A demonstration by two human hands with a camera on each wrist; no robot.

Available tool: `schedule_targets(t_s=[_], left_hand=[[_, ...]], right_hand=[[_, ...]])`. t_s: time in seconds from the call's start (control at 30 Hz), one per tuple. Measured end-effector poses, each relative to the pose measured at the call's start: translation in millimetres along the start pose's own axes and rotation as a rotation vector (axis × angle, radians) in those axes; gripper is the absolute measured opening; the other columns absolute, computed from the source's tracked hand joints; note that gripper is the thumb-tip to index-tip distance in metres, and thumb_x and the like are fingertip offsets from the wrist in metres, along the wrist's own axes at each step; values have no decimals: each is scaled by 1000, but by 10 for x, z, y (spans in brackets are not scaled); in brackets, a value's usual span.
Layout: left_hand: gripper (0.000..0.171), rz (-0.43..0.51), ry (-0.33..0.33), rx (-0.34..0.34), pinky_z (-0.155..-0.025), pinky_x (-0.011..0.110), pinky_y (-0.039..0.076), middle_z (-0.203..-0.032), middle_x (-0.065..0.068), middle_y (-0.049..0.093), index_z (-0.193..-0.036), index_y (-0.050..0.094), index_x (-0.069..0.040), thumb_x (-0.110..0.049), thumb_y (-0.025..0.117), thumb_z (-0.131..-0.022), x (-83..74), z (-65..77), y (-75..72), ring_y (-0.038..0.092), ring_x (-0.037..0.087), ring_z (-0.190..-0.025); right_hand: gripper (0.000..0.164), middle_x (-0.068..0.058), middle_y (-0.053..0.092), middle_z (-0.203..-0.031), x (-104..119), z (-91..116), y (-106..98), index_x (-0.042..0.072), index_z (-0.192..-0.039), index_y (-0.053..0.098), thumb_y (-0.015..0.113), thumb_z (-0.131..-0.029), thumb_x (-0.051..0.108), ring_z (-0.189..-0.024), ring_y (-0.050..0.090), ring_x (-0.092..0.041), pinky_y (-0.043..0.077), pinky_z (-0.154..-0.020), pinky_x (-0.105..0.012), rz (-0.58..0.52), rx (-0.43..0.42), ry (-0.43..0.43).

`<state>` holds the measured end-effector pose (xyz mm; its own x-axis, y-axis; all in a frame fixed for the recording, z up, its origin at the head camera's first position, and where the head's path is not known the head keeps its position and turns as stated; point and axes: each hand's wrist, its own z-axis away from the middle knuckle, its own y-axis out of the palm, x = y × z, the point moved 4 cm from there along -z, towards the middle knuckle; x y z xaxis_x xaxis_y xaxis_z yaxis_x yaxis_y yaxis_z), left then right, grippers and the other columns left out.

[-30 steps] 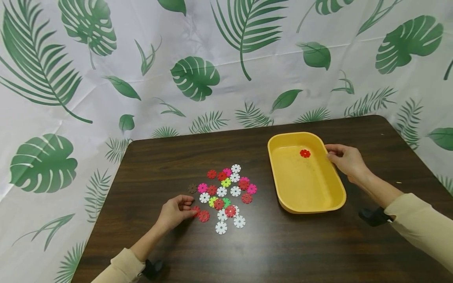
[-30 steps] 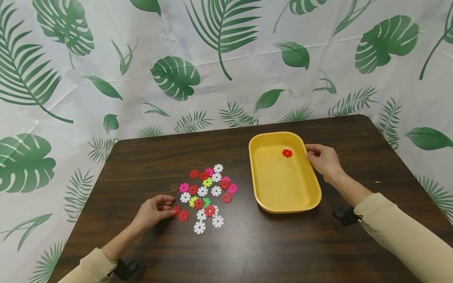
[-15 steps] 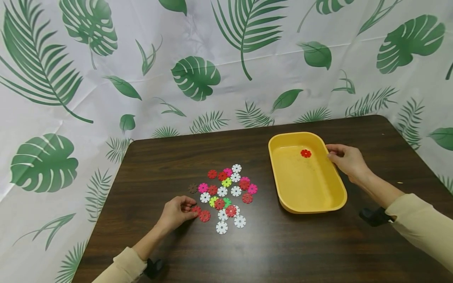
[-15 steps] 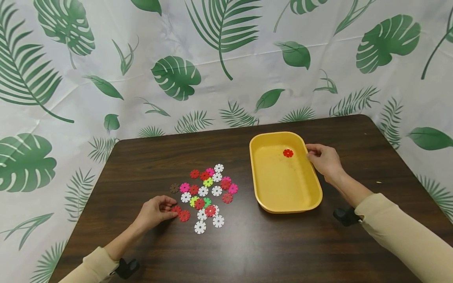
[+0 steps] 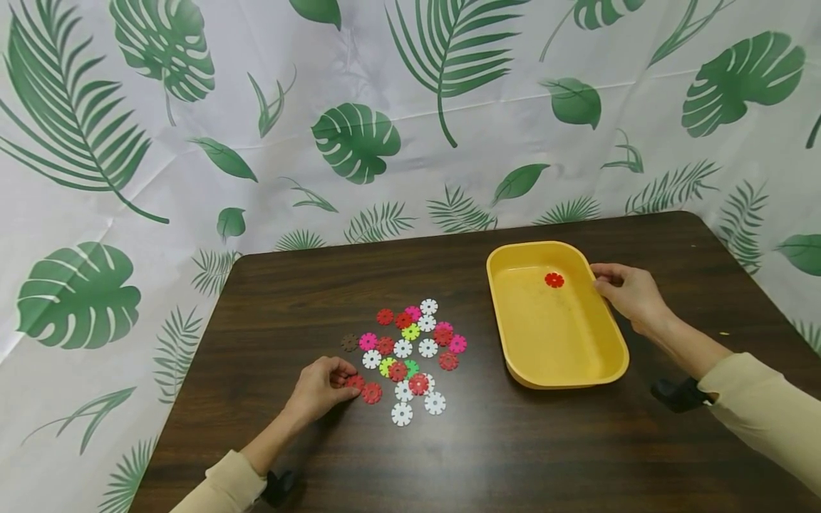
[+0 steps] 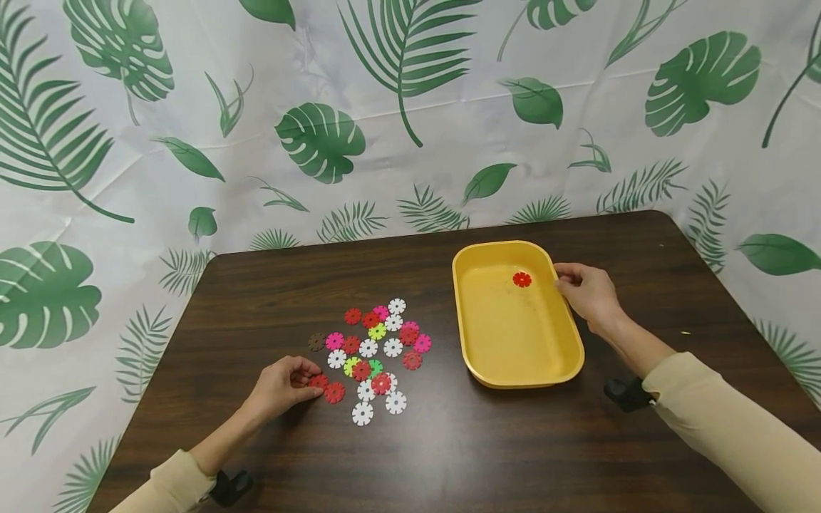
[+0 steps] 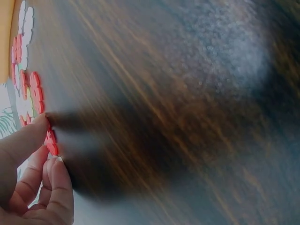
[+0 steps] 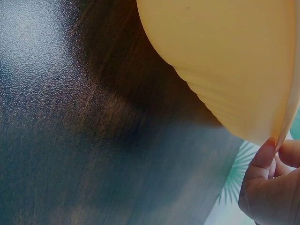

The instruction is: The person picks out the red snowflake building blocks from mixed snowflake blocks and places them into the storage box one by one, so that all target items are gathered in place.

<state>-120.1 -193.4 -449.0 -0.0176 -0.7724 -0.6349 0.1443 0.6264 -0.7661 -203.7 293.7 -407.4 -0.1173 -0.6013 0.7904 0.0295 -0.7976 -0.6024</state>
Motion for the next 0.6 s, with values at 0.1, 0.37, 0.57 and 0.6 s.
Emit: schedule_targets(t_s=[0.1,0.37,0.57,0.6], left_hand=[[23,-14,4,1,-66,23,50,-83,2,58,-87,68,-9,-9,83,-69,-15,9,1,57,10,-75],[22,-48,10,6,-67,26,50,-80,0,60,-86,68,-10,-12,83,-70,-50,24,-3,58,10,-74],[23,-49,7,-9,-64,25,49,-78,0,61,-85,68,-10,-14,84,-69,-44,32,-4,57,8,-72],[23,-47,7,-12,-64,25,48,-78,0,61,-85,68,-10,-14,84,-68,-42,32,-5,57,8,-71]], right_hand=[[41,-22,50,-111,-7,-2,1,-11,-133,43,47,-97,8,-82,50,-13,50,-63,-12,-1,-3,4],[41,-22,49,-111,-9,-1,8,-11,-134,42,47,-98,8,-82,50,-14,50,-63,-12,-4,7,7],[41,-21,50,-109,3,4,-1,-11,-133,43,47,-97,7,-81,50,-13,50,-62,-12,-1,4,3],[40,-21,50,-109,4,4,-2,-11,-133,43,47,-97,7,-81,50,-13,50,-63,-12,-2,4,2]])
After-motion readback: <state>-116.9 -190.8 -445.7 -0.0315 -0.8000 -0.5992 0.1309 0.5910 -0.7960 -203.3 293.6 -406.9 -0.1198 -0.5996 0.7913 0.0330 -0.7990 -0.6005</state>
